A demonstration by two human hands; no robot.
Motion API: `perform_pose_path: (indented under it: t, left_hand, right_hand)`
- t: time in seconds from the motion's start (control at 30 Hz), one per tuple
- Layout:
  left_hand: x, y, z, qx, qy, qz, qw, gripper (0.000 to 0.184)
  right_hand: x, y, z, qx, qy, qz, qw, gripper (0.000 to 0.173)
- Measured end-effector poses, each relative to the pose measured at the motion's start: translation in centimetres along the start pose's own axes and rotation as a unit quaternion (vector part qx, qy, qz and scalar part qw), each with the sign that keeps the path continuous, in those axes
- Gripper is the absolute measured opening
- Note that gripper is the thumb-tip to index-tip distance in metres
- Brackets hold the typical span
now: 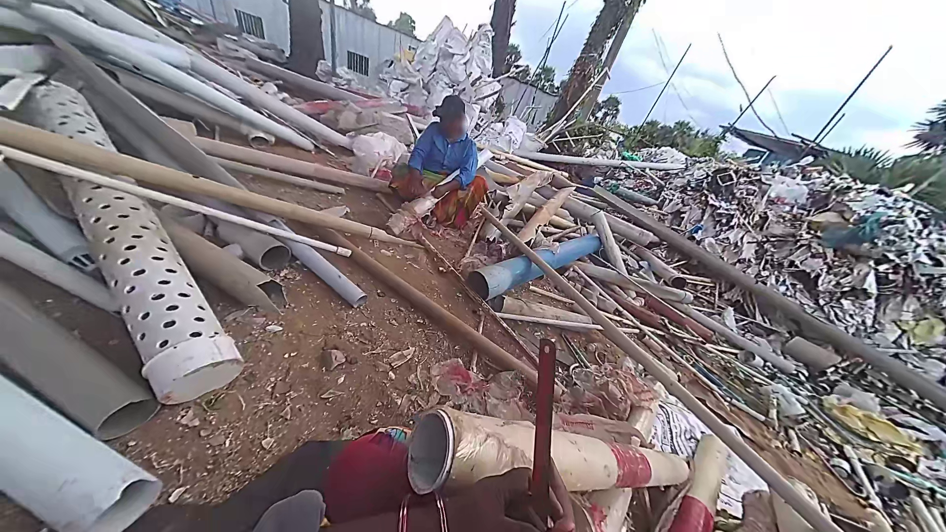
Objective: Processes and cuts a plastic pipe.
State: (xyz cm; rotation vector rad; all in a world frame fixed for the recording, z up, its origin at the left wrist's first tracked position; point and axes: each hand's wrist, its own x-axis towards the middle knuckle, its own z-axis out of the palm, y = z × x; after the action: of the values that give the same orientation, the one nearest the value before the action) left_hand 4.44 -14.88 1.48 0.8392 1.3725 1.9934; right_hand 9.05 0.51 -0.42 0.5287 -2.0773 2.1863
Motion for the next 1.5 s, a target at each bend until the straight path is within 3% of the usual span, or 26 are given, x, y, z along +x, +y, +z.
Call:
perform_pose_path:
  t: [0.07, 0.17, 0.2, 0.23, 0.27, 0.3, 0.37, 0.4, 0.5, 0.67, 0.73, 0.8, 0.87, 0.93, 1.0, 1.1, 1.17, 1.23, 1.33, 1.5]
  left_hand:
    - [0.3, -0.7, -0.6, -0.013, -0.029, -0.033, 0.999, 0.035]
    - [0.7, -2.6, -1.0, 0.048, 0.004, -0.062, 0.997, 0.03]
    - [1.1, -4.0, -1.2, 0.078, 0.019, -0.022, 0.997, 0.028]
    - [2.0, -6.4, -1.9, 0.097, 0.016, 0.079, 0.992, 0.027]
    - [3.6, -10.2, -3.2, 0.078, -0.017, 0.261, 0.962, 0.032]
    - [3.9, -10.1, -3.5, 0.081, -0.016, 0.309, 0.947, 0.03]
    - [0.5, -3.3, -1.9, 0.095, 0.025, 0.148, 0.984, 0.031]
    - [-0.7, -1.0, -1.1, 0.068, 0.051, 0.113, 0.99, 0.031]
    - [-2.2, 1.5, -0.5, -0.031, 0.104, 0.16, 0.981, 0.021]
    - [-4.0, 4.0, -3.3, -0.088, 0.126, 0.292, 0.944, 0.016]
    - [-4.1, 4.0, -4.7, -0.076, 0.199, 0.306, 0.928, 0.013]
    - [-4.5, 4.1, -5.7, 0.007, 0.318, 0.283, 0.905, 0.014]
    - [-4.7, 3.9, -6.6, 0.217, 0.424, 0.225, 0.85, 0.022]
    - [-4.8, 3.4, -7.6, 0.432, 0.465, 0.184, 0.751, 0.032]
    - [-4.7, 3.4, -8.2, 0.521, 0.467, 0.151, 0.699, 0.03]
    - [-4.4, 4.1, -8.6, 0.552, 0.435, 0.059, 0.709, 0.03]
    - [-4.3, 4.9, -8.6, 0.536, 0.385, -0.03, 0.751, 0.035]
    - [-4.1, 4.9, -8.7, 0.519, 0.347, -0.066, 0.778, 0.045]
    - [-4.1, 4.9, -9.4, 0.517, 0.317, -0.077, 0.792, 0.05]
    - [-3.6, 5.8, -9.7, 0.539, 0.252, -0.172, 0.785, 0.058]
  right_hand:
    - [0.0, 0.0, 0.1, 0.024, 0.007, 0.002, 1.0, 0.106]
    - [-0.3, -0.2, 1.0, 0.047, 0.018, 0.038, 0.998, 0.098]
    - [-0.3, -0.2, 1.0, 0.021, 0.03, 0.038, 0.999, 0.101]
    - [0.0, 0.0, 0.6, -0.02, 0.033, 0.022, 0.999, 0.106]
    - [0.1, 0.5, -0.2, -0.055, 0.019, -0.004, 0.998, 0.104]
    - [0.2, 1.1, -1.2, -0.075, -0.003, -0.039, 0.996, 0.094]
    - [0.8, 0.6, -1.6, -0.118, -0.01, -0.089, 0.989, 0.077]
    - [0.9, -0.1, -1.7, -0.142, 0.002, -0.106, 0.984, 0.071]
    - [1.4, -1.6, -2.7, -0.205, 0.009, -0.115, 0.972, 0.066]
    - [1.3, -0.6, -4.4, -0.254, 0.041, -0.053, 0.965, 0.059]
    - [1.3, 0.1, -4.5, -0.315, 0.055, -0.026, 0.947, 0.049]
    - [1.7, 0.7, -4.2, -0.354, 0.063, 0.014, 0.933, 0.042]
    - [2.3, 1.0, -4.0, -0.387, 0.069, 0.046, 0.918, 0.04]
    - [3.0, 1.3, -4.1, -0.426, 0.069, 0.065, 0.9, 0.045]
    - [3.7, 1.3, -4.1, -0.445, 0.05, 0.098, 0.889, 0.051]
    - [4.6, 1.1, -3.8, -0.462, 0.03, 0.1, 0.881, 0.045]
    - [5.4, 0.5, -3.3, -0.476, 0.017, 0.111, 0.872, 0.043]
    - [6.0, 0.0, -3.1, -0.487, -0.003, 0.153, 0.86, 0.048]
    - [6.8, -0.4, -2.9, -0.485, -0.019, 0.18, 0.856, 0.05]
    - [5.9, -0.8, -1.9, -0.45, -0.034, 0.133, 0.882, 0.043]
